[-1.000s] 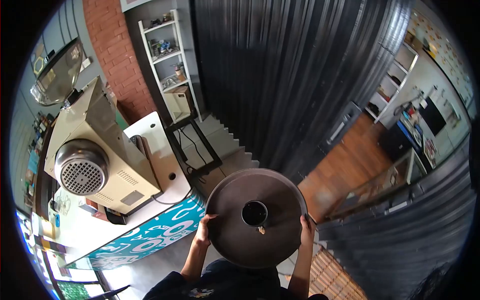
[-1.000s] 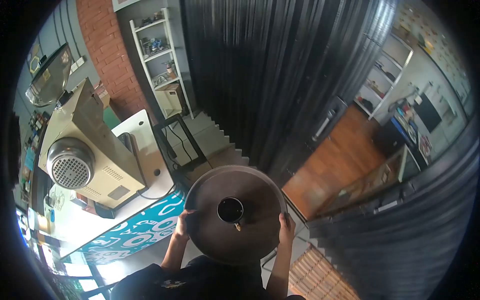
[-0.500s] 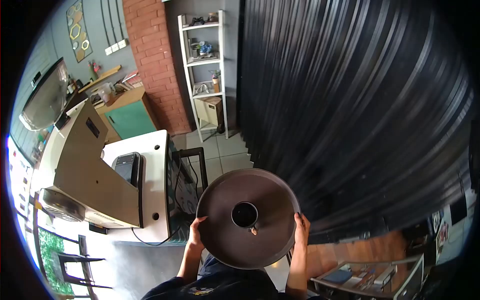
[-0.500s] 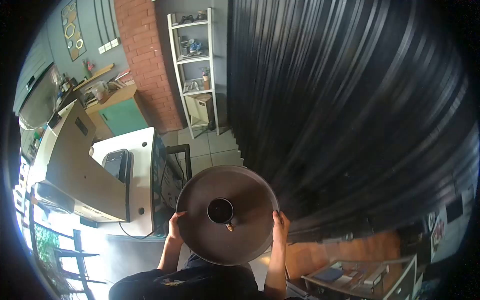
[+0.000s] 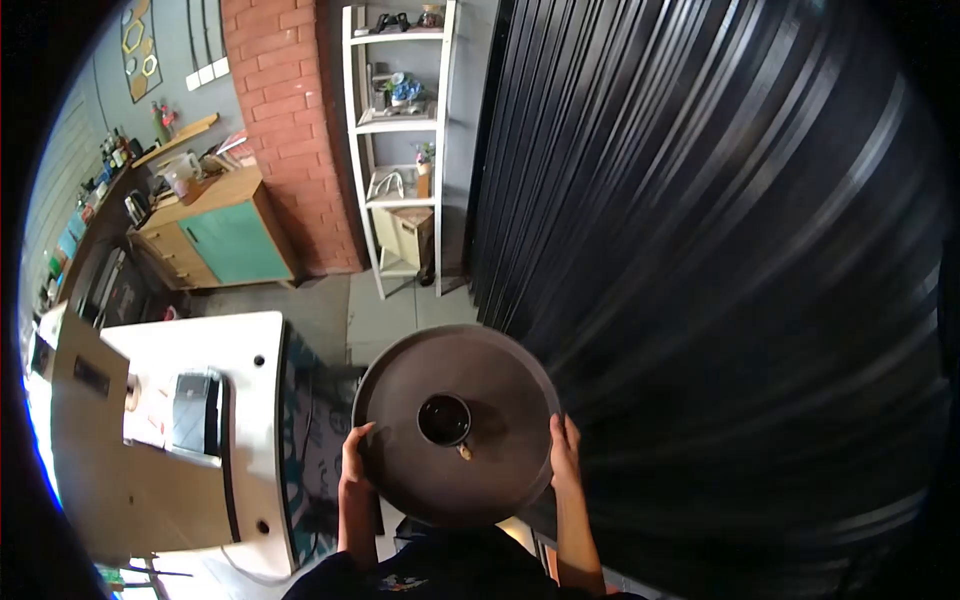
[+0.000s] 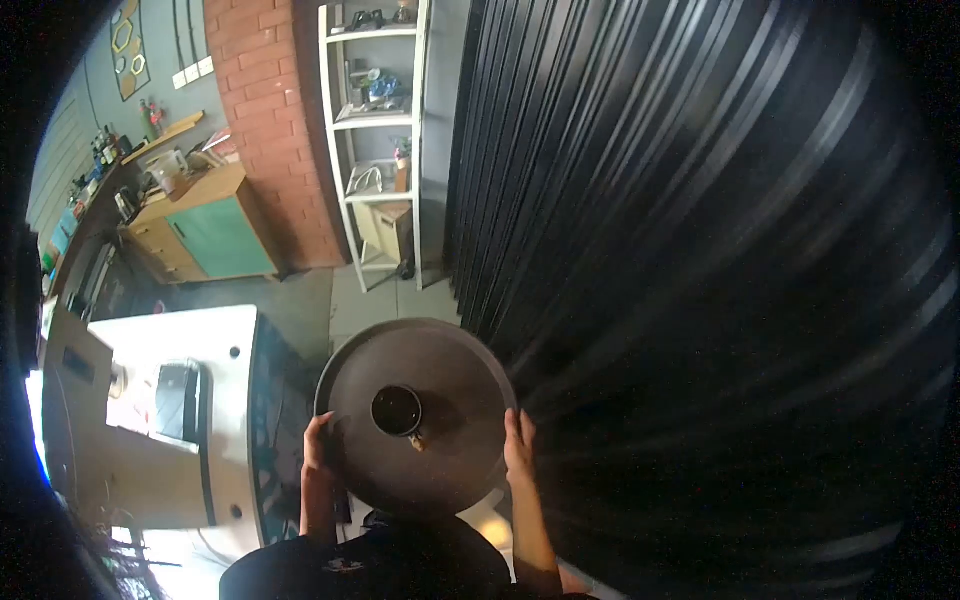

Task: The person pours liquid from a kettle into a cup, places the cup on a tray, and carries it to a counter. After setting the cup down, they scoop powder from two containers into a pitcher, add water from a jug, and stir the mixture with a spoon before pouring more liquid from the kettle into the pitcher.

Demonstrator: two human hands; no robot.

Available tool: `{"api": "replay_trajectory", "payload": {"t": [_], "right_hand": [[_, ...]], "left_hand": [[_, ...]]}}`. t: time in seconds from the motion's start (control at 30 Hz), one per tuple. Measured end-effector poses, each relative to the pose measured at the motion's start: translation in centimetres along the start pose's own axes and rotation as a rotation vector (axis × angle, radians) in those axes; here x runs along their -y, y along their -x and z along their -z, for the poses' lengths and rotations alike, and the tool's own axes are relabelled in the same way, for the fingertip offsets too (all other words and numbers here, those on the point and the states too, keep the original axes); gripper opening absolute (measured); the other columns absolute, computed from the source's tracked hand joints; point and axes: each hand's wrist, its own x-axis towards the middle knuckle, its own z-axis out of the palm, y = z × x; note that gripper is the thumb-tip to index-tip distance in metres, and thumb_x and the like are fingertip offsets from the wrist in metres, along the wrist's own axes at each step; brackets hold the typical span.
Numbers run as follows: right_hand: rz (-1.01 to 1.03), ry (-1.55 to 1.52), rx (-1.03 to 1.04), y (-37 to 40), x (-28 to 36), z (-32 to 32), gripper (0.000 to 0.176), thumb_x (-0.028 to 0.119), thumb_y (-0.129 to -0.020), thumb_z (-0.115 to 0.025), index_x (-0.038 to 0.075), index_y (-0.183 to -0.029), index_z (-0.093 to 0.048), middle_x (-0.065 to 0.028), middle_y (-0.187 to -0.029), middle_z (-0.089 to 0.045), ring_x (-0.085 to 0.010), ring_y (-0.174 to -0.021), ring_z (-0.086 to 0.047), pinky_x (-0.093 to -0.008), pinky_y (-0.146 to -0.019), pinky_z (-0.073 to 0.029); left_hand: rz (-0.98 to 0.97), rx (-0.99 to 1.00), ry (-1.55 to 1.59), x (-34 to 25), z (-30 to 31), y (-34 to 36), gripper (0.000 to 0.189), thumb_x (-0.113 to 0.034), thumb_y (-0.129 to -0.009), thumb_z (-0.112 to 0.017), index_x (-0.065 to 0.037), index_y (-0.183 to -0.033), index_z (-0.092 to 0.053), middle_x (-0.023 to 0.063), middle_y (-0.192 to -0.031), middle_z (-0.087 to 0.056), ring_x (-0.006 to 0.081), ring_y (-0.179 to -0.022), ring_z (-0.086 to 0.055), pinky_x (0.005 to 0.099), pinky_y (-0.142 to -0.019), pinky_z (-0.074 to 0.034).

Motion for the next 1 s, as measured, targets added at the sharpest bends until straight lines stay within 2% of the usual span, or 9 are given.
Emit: {"api": "replay_trajectory", "payload": {"t": [0.13,0.2,0.4,0.47,0.53,0.57,0.73,0.83,1.0], "right_hand": [[-0.149,0.162,0.097,-5.8,3.0,-3.3,0.082,0.062,-0.091,-0.045,0.004,-0.147,-0.028,-0.0159,-0.152,-0.022,-0.0310,-0.141,-0.023,-0.0439,-0.113,-0.022],[0.011,-0.032,0.124,-8.5,4.9,-5.5,0.057,0.043,-0.095,-0.054,0.002,-0.134,-0.049,-0.0098,-0.135,-0.046,-0.0204,-0.128,-0.040,-0.0321,-0.106,-0.030],[-0.030,0.079,0.146,-16.2,8.1,-11.8,0.067,0.051,-0.093,-0.051,0.001,-0.136,-0.045,-0.0162,-0.139,-0.040,-0.0274,-0.129,-0.039,-0.0393,-0.107,-0.030],[0.054,0.022,0.160,-16.3,12.1,-14.6,0.054,0.044,-0.095,-0.053,0.000,-0.127,-0.054,-0.0098,-0.115,-0.061,-0.0207,-0.111,-0.052,-0.0334,-0.099,-0.037],[0.079,-0.008,0.297,-20.7,9.3,-15.8,0.059,0.047,-0.093,-0.054,0.002,-0.131,-0.051,-0.0107,-0.125,-0.055,-0.0222,-0.120,-0.048,-0.0345,-0.102,-0.035],[-0.027,0.034,0.101,-20.6,11.0,-17.3,0.057,0.042,-0.093,-0.059,0.000,-0.130,-0.050,-0.0080,-0.132,-0.046,-0.0188,-0.123,-0.043,-0.0317,-0.102,-0.035],[0.060,0.140,0.448,-26.7,12.3,-23.7,0.059,0.047,-0.092,-0.057,0.000,-0.128,-0.053,-0.0132,-0.131,-0.047,-0.0245,-0.125,-0.043,-0.0362,-0.105,-0.031],[0.142,0.193,0.179,-29.4,13.1,-30.2,0.038,0.035,-0.096,-0.056,0.000,-0.109,-0.061,-0.0034,-0.100,-0.060,-0.0121,-0.098,-0.052,-0.0285,-0.087,-0.041],[0.236,0.225,0.731,-35.9,15.9,-41.4,0.038,0.036,-0.096,-0.054,-0.001,-0.097,-0.060,-0.0054,-0.092,-0.056,-0.0154,-0.087,-0.048,-0.0313,-0.081,-0.040]], "left_hand": [[0.036,0.037,-0.028,-3.5,-3.4,-7.9,0.031,-0.032,-0.082,-0.058,-0.007,-0.098,-0.066,0.0082,-0.089,-0.066,0.0230,-0.081,-0.063,0.0353,-0.075,-0.051],[0.031,0.050,0.029,-5.0,-3.0,-12.1,0.034,-0.032,-0.081,-0.058,-0.006,-0.103,-0.063,0.0092,-0.094,-0.065,0.0239,-0.083,-0.063,0.0350,-0.073,-0.051],[-0.055,-0.028,-0.061,-9.5,-6.7,-16.3,0.043,-0.036,-0.087,-0.056,-0.006,-0.118,-0.056,0.0127,-0.108,-0.062,0.0266,-0.096,-0.062,0.0399,-0.085,-0.051],[-0.033,-0.084,-0.005,-10.4,-7.5,-17.4,0.044,-0.037,-0.086,-0.056,-0.008,-0.119,-0.057,0.0122,-0.107,-0.063,0.0261,-0.095,-0.062,0.0401,-0.085,-0.051],[0.029,-0.091,0.099,-11.0,-7.6,-18.7,0.040,-0.037,-0.085,-0.058,-0.011,-0.114,-0.061,0.0110,-0.105,-0.064,0.0250,-0.094,-0.063,0.0392,-0.084,-0.052],[-0.012,-0.142,0.081,-11.3,-7.5,-19.1,0.040,-0.037,-0.084,-0.058,-0.011,-0.114,-0.061,0.0109,-0.104,-0.065,0.0249,-0.094,-0.063,0.0389,-0.083,-0.052],[-0.134,-0.248,0.172,-13.2,-7.6,-22.1,0.038,-0.035,-0.083,-0.059,-0.009,-0.111,-0.062,0.0099,-0.102,-0.066,0.0245,-0.091,-0.064,0.0385,-0.082,-0.053],[-0.191,-0.230,0.347,-14.5,-6.6,-24.9,0.032,-0.032,-0.083,-0.058,-0.008,-0.102,-0.066,0.0094,-0.099,-0.066,0.0239,-0.087,-0.064,0.0390,-0.080,-0.054],[-0.309,-0.304,0.466,-18.6,-5.8,-30.2,0.031,-0.031,-0.082,-0.059,-0.007,-0.101,-0.066,0.0093,-0.095,-0.066,0.0247,-0.086,-0.064,0.0388,-0.079,-0.054]]}}
